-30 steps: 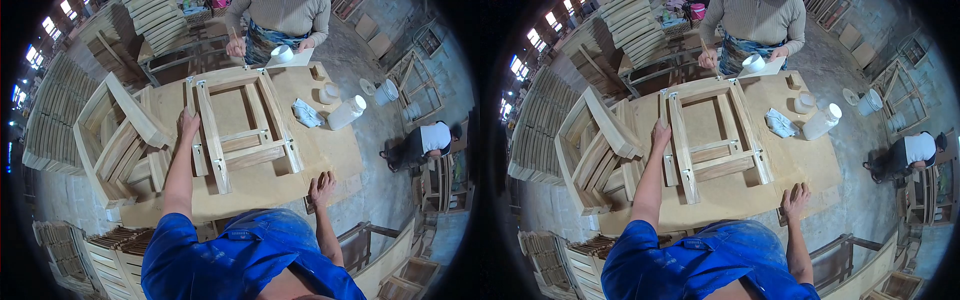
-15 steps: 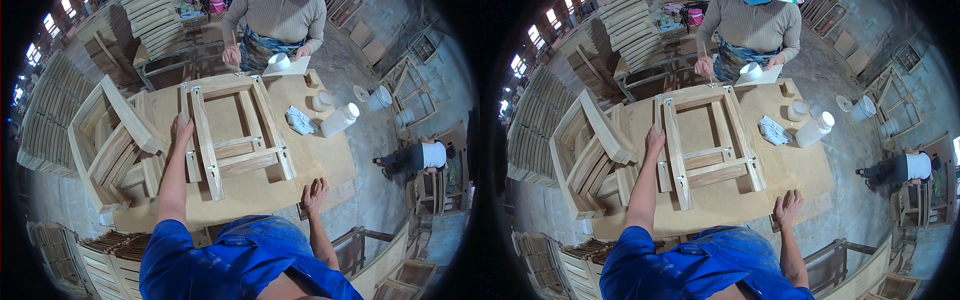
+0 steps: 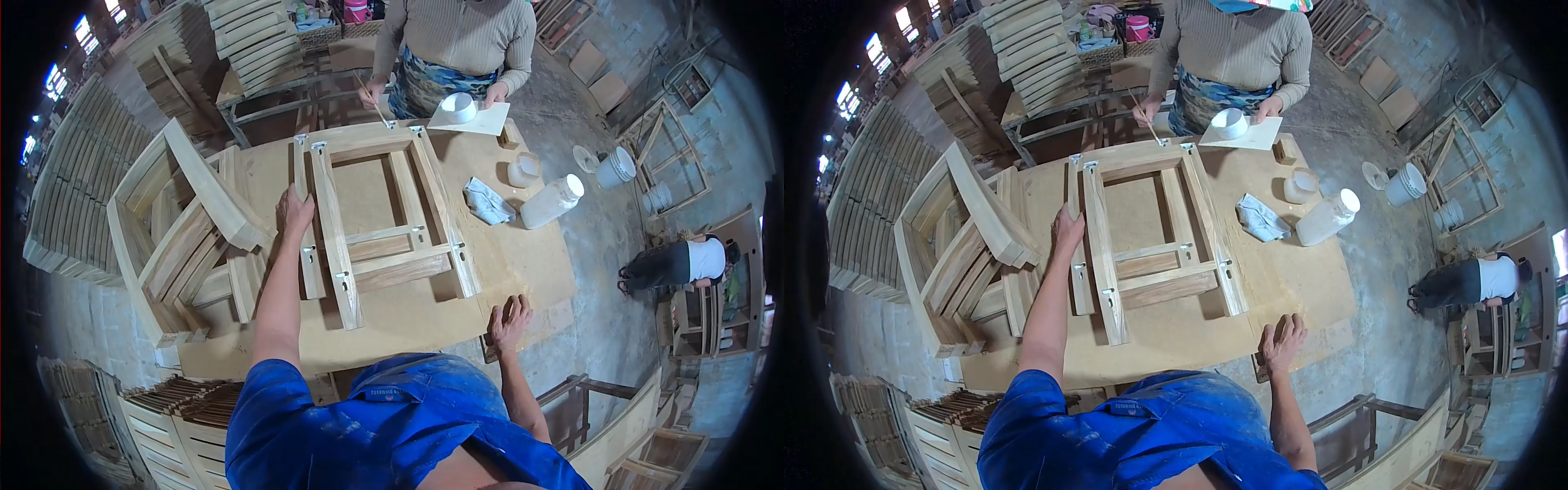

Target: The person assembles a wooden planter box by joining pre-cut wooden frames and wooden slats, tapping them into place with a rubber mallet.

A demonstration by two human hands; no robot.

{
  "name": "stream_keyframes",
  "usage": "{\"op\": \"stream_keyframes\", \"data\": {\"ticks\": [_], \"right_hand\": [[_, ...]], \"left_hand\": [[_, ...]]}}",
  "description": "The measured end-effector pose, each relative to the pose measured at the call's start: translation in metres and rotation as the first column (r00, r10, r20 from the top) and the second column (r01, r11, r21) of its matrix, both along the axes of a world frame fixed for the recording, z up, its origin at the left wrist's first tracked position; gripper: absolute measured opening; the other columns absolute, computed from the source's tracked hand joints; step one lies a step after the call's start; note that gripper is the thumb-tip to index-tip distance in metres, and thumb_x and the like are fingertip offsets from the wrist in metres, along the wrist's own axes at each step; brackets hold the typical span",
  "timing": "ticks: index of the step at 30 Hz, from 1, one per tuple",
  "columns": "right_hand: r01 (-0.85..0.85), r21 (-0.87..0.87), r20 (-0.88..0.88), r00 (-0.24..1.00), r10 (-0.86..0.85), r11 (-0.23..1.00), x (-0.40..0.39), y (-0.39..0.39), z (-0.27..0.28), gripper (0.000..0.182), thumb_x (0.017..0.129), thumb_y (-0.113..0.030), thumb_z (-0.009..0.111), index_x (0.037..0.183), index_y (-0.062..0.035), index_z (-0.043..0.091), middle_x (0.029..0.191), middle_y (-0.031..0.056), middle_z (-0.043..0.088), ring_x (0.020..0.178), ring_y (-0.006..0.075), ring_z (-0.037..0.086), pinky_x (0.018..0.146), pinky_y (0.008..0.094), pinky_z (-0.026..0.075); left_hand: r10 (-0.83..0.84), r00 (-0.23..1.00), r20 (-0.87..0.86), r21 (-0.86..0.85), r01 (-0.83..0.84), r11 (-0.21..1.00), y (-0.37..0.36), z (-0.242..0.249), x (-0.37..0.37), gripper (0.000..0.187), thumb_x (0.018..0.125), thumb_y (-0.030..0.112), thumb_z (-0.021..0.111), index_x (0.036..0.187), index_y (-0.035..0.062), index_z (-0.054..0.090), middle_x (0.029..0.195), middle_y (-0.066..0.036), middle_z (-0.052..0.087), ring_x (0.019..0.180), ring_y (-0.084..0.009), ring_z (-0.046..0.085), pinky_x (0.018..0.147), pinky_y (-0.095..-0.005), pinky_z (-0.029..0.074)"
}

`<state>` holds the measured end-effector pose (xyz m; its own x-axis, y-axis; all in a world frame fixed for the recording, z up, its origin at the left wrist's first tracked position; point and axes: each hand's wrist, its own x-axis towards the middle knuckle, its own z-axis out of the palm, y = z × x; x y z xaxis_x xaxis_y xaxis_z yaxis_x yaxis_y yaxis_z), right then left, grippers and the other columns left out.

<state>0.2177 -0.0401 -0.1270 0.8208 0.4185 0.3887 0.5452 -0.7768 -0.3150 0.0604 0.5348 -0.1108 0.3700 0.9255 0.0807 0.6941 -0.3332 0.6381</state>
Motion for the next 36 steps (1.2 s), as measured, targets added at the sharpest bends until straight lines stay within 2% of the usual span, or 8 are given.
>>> {"op": "stream_keyframes", "data": {"ticks": [9, 12, 15, 17, 20, 23, 33, 36], "right_hand": [[-0.008, 0.006, 0.004, 1.0, 0.008, 1.0, 0.003, 0.006, 0.009, 0.045, 0.086, -0.03, 0.066, 0.121, -0.0029, 0.056, 0.128, 0.0251, 0.051, 0.123, 0.0398, 0.045, 0.104, 0.0518, 0.033], [0.029, 0.034, -0.193, 0.981, -0.022, 0.999, 0.02, 0.02, 0.022, 0.046, 0.089, -0.034, 0.063, 0.12, -0.0008, 0.057, 0.126, 0.0247, 0.052, 0.124, 0.0407, 0.046, 0.106, 0.0525, 0.034], [0.006, 0.33, -0.361, 0.925, 0.12, 0.944, 0.032, 0.06, 0.049, 0.052, 0.094, -0.037, 0.06, 0.127, 0.0021, 0.055, 0.128, 0.0258, 0.053, 0.12, 0.0396, 0.05, 0.102, 0.049, 0.04], [-0.028, 0.48, -0.669, 0.635, 0.387, 0.877, 0.037, 0.088, 0.061, 0.069, 0.091, -0.046, 0.063, 0.136, 0.0046, 0.049, 0.131, 0.0277, 0.053, 0.118, 0.0394, 0.054, 0.1, 0.0467, 0.044], [-0.241, 0.348, -0.785, 0.454, 0.422, 0.906, 0.036, 0.125, 0.093, 0.088, 0.082, -0.052, 0.072, 0.141, 0.0057, 0.042, 0.135, 0.0285, 0.053, 0.12, 0.0387, 0.056, 0.103, 0.0451, 0.044], [-0.358, 0.229, -0.745, 0.534, 0.399, 0.905, 0.037, 0.142, 0.093, 0.101, 0.072, -0.053, 0.08, 0.143, 0.0059, 0.038, 0.134, 0.029, 0.054, 0.124, 0.0382, 0.055, 0.105, 0.0422, 0.042], [-0.29, 0.327, -0.762, 0.483, 0.432, 0.899, 0.044, 0.146, 0.074, 0.104, 0.067, -0.041, 0.083, 0.144, 0.0086, 0.035, 0.134, 0.0304, 0.054, 0.128, 0.0385, 0.052, 0.109, 0.041, 0.04], [-0.329, 0.155, -0.783, 0.534, 0.319, 0.932, 0.051, 0.147, 0.073, 0.11, 0.063, -0.036, 0.084, 0.146, 0.0109, 0.03, 0.137, 0.0319, 0.051, 0.131, 0.0388, 0.049, 0.11, 0.0404, 0.039]], "left_hand": [[-0.001, 0.999, -0.046, -0.008, 0.001, 1.0, 0.001, 0.003, 0.002, 0.069, 0.086, 0.036, 0.063, 0.142, -0.0007, 0.044, 0.142, -0.024, 0.05, 0.135, -0.0372, 0.044, 0.114, -0.0516, 0.029], [0.018, 0.997, -0.072, 0.021, -0.017, 1.0, 0.003, -0.002, 0.002, 0.069, 0.086, 0.034, 0.064, 0.142, -0.0003, 0.044, 0.142, -0.023, 0.051, 0.135, -0.0369, 0.044, 0.114, -0.0516, 0.03], [0.011, 0.997, -0.07, 0.038, -0.009, 0.999, 0.002, -0.003, 0.002, 0.068, 0.086, 0.033, 0.064, 0.142, 0.0001, 0.044, 0.141, -0.022, 0.051, 0.134, -0.0363, 0.045, 0.113, -0.051, 0.031], [0.001, 0.998, -0.066, 0.045, 0.002, 0.999, 0.003, 0.0, 0.002, 0.068, 0.087, 0.033, 0.064, 0.142, 0.0003, 0.044, 0.141, -0.022, 0.051, 0.134, -0.036, 0.045, 0.113, -0.0505, 0.032], [-0.006, 0.998, -0.068, 0.026, 0.008, 1.0, 0.004, 0.002, 0.003, 0.067, 0.087, 0.034, 0.064, 0.141, 0.0004, 0.045, 0.141, -0.022, 0.052, 0.133, -0.036, 0.046, 0.112, -0.0493, 0.033], [-0.019, 0.999, -0.051, -0.041, 0.017, 0.999, 0.005, 0.0, 0.0, 0.066, 0.087, 0.035, 0.064, 0.14, -0.0001, 0.046, 0.14, -0.022, 0.052, 0.133, -0.0365, 0.046, 0.111, -0.0485, 0.034], [-0.031, 1.0, -0.003, 0.066, 0.031, 0.997, -0.001, 0.001, -0.001, 0.057, 0.087, 0.032, 0.064, 0.132, -0.0005, 0.052, 0.131, -0.026, 0.057, 0.125, -0.0405, 0.052, 0.107, -0.0493, 0.038], [-0.055, 0.998, 0.028, 0.04, 0.054, 0.998, -0.005, 0.017, 0.001, 0.059, 0.087, 0.035, 0.065, 0.132, -0.0007, 0.052, 0.128, -0.028, 0.059, 0.122, -0.042, 0.054, 0.104, -0.049, 0.041]]}}
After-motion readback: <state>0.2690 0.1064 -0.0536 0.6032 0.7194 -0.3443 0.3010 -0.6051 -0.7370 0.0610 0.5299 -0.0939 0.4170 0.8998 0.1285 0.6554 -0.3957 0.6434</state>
